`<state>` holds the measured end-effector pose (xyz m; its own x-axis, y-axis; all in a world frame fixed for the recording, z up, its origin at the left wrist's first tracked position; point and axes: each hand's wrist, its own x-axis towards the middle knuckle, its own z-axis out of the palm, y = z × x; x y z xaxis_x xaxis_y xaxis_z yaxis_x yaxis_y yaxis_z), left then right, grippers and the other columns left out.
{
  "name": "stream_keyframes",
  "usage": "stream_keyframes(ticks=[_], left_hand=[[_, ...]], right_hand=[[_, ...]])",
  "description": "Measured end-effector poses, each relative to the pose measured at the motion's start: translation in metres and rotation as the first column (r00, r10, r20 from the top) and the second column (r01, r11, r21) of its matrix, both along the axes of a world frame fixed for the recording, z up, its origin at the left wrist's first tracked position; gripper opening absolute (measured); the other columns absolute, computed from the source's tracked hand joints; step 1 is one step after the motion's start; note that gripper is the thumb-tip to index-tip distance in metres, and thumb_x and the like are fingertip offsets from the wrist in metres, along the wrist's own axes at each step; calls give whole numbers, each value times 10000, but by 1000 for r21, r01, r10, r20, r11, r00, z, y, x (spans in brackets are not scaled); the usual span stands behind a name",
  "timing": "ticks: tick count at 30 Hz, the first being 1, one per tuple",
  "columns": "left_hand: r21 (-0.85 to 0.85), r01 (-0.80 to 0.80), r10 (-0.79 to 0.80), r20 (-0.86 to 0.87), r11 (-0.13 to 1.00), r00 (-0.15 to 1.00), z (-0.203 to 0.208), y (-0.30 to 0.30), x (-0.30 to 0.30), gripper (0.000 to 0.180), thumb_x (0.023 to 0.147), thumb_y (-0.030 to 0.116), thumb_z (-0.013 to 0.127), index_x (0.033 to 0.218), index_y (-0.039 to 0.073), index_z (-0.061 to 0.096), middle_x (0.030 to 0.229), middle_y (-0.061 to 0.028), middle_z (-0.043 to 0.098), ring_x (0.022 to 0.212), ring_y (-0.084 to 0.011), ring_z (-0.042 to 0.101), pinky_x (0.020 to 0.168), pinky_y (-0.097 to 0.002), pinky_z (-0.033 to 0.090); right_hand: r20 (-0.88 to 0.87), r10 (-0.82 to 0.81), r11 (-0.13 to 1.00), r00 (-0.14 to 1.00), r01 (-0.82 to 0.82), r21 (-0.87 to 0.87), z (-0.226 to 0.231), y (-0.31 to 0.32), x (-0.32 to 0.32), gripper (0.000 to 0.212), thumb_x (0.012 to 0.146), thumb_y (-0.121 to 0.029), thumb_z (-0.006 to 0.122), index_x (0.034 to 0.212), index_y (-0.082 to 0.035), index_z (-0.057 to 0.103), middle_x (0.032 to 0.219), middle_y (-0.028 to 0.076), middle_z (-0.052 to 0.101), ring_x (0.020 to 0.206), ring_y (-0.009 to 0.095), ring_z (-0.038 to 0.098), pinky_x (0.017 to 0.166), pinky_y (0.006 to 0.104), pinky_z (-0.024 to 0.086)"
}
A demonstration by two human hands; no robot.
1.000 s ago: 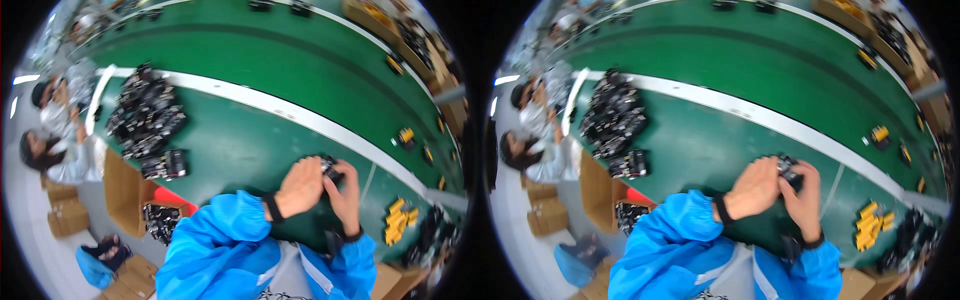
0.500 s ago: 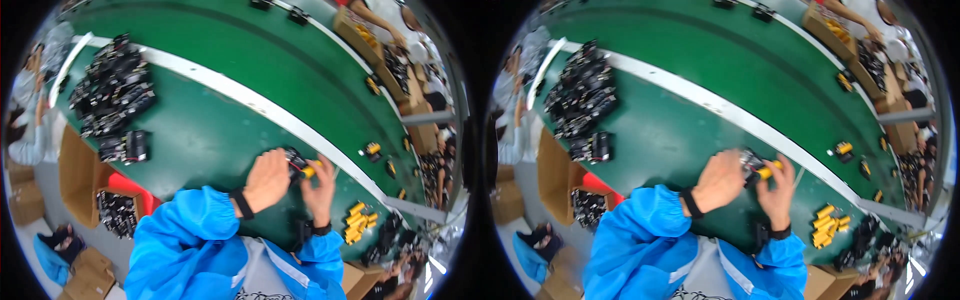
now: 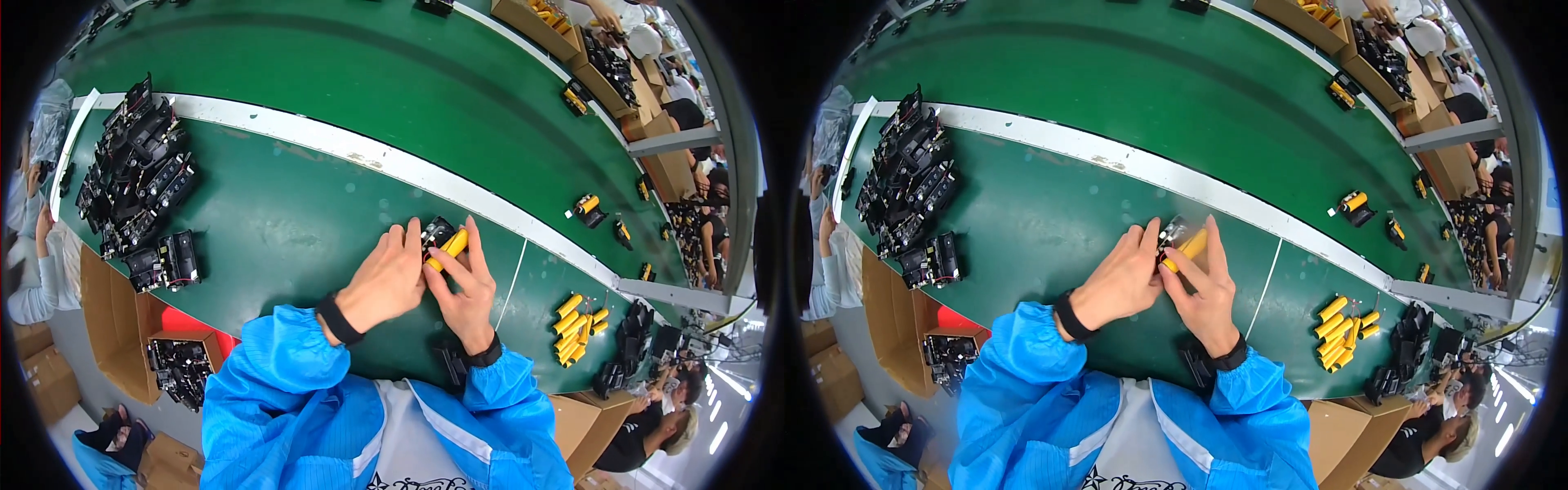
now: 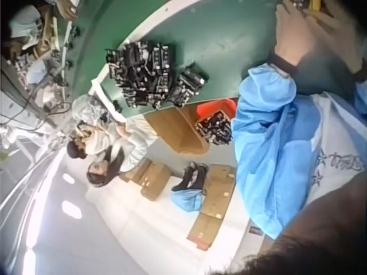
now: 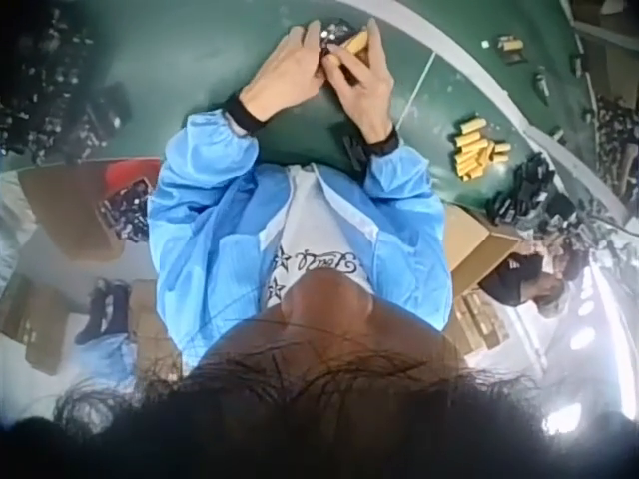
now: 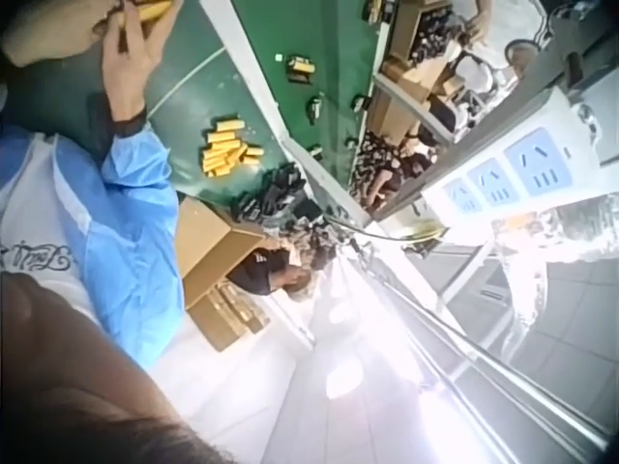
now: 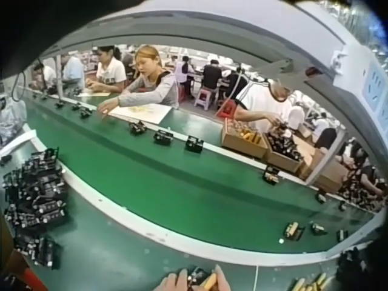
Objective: The person picks up a battery and a plastic casing, inserts the battery into the casing by hand, and places the assembled unit onto the conveyor belt, repeating the process several times.
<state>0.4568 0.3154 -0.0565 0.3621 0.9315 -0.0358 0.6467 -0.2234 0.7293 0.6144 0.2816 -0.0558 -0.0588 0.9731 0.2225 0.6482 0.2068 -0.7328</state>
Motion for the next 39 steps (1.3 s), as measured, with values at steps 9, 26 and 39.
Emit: stream_keyframes(ticks=[9, 26, 39], left_hand=[[-25, 135, -123, 266, 991, 956, 21, 5, -31, 470, 789, -52, 628, 1239, 31, 519, 1176, -166, 546, 844, -429, 634, 712, -490, 545], [40, 272, -272, 9, 962, 962, 27, 12, -34, 386, 765, -69, 596, 1147, -36, 555, 1196, -166, 506, 898, -392, 635, 743, -465, 550], [25, 272, -271, 189, 962, 944, 33, 25, -39, 364, 773, -51, 629, 1132, -10, 580, 1200, -178, 596, 898, -409, 637, 767, -469, 554]], right_hand=[[213, -23, 999, 977, 31, -37, 17, 7, -25, 296, 765, -66, 755, 1053, -42, 690, 1422, 332, 389, 1227, 488, 465, 977, 476, 458], [-70, -125, 991, 990, 127, 32, 3, 7, -30, 485, 712, -37, 795, 1160, -25, 610, 1395, 278, 436, 1179, 442, 507, 951, 448, 474], [185, -137, 981, 973, 107, 164, 5, 11, -34, 443, 698, -22, 801, 1125, -47, 684, 1389, 219, 466, 1180, 369, 520, 921, 404, 493]])
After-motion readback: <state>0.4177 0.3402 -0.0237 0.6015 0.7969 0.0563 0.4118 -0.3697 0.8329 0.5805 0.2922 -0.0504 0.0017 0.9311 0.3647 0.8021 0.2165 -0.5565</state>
